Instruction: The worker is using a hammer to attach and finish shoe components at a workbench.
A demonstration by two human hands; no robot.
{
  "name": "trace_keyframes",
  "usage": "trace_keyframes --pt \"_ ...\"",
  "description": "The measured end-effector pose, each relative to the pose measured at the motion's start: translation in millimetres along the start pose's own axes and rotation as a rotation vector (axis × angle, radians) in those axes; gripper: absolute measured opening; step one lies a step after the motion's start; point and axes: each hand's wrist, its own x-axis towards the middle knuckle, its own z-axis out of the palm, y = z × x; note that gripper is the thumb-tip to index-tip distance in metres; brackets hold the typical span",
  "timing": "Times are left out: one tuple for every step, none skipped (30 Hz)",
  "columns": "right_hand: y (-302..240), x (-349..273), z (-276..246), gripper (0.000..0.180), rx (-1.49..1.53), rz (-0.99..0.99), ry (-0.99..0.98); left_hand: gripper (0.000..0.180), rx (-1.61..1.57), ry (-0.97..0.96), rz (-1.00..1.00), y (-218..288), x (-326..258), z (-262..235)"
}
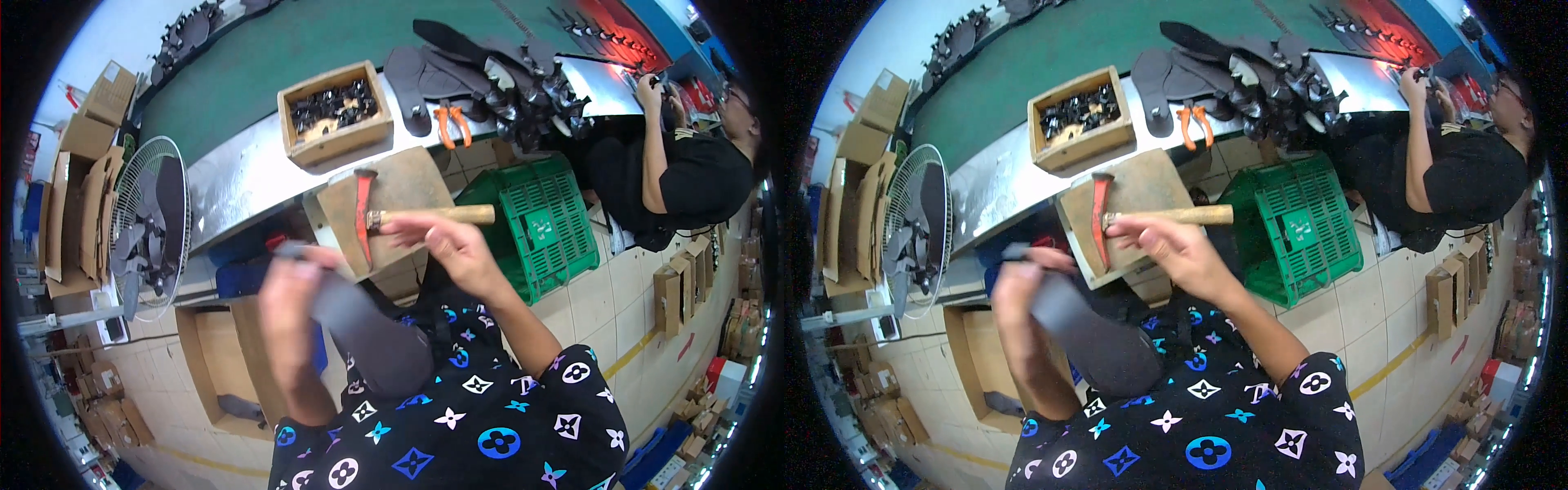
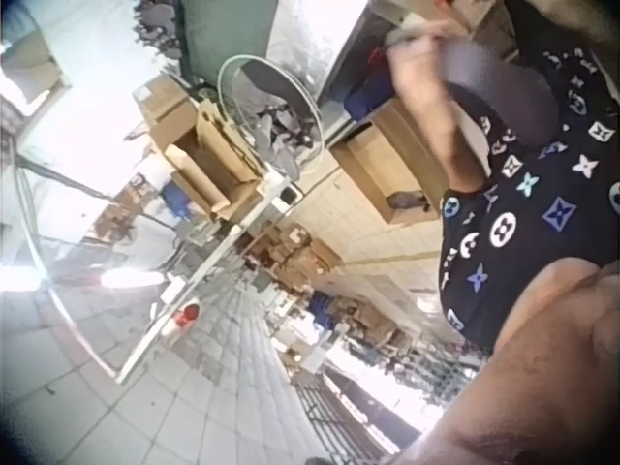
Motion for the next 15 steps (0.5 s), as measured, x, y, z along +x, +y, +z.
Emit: trace_keyframes --pt "-10 5 -11 0.049 -0.035 -0.018 0.073 0.028 -0.031 0.225 0.102 -3 8 -23" --pt "-17 10 -23 0.046 -0.124 -0.049 0.175 0.029 0.048 0.417 0.21 1 14 -54" --pt "-26 12 -33 0.048 -0.226 -0.086 0.279 0.03 0.162 0.724 0.211 11 17 -76" --pt "-32 13 -44 0.045 -0.281 -0.105 0.357 0.029 0.024 0.788 0.429 -2 20 -124" --pt "-32 11 -58 0.045 -0.354 -0.097 0.45 0.036 0.022 0.863 0.527 -9 24 -156" --pt "-26 7 -72 0.045 -0.389 -0.095 0.572 0.05 0.221 0.95 0.491 -7 30 -170" --pt "-15 2 -88 0.046 -0.427 -0.048 0.703 0.056 0.425 1.001 0.403 -13 33 -191" --pt "8 -4 -109 0.042 -0.357 -0.048 0.833 0.063 0.63 1.05 0.308 -23 35 -206" --pt "36 -11 -134 0.044 -0.282 0.027 0.868 0.072 0.743 1.165 0.22 -33 42 -196" --pt "66 -17 -156 0.046 -0.205 0.1 0.904 0.073 0.833 1.148 0.237 -53 47 -205" --pt "97 -16 -169 0.048 -0.178 0.241 0.848 0.064 0.787 1.072 0.262 -66 51 -194" --pt "129 -14 -179 0.051 -0.152 0.378 0.791 0.053 0.764 0.958 0.255 -82 55 -185" --pt "173 -16 -193 0.052 -0.236 0.389 0.682 0.045 0.663 0.867 0.174 -90 66 -152" --pt "211 -20 -207 0.054 -0.322 0.4 0.578 0.039 0.616 0.728 0.209 -109 80 -122" --pt "242 -20 -202 0.056 -0.198 0.399 0.546 0.034 0.525 0.572 0.124 -135 91 -101"
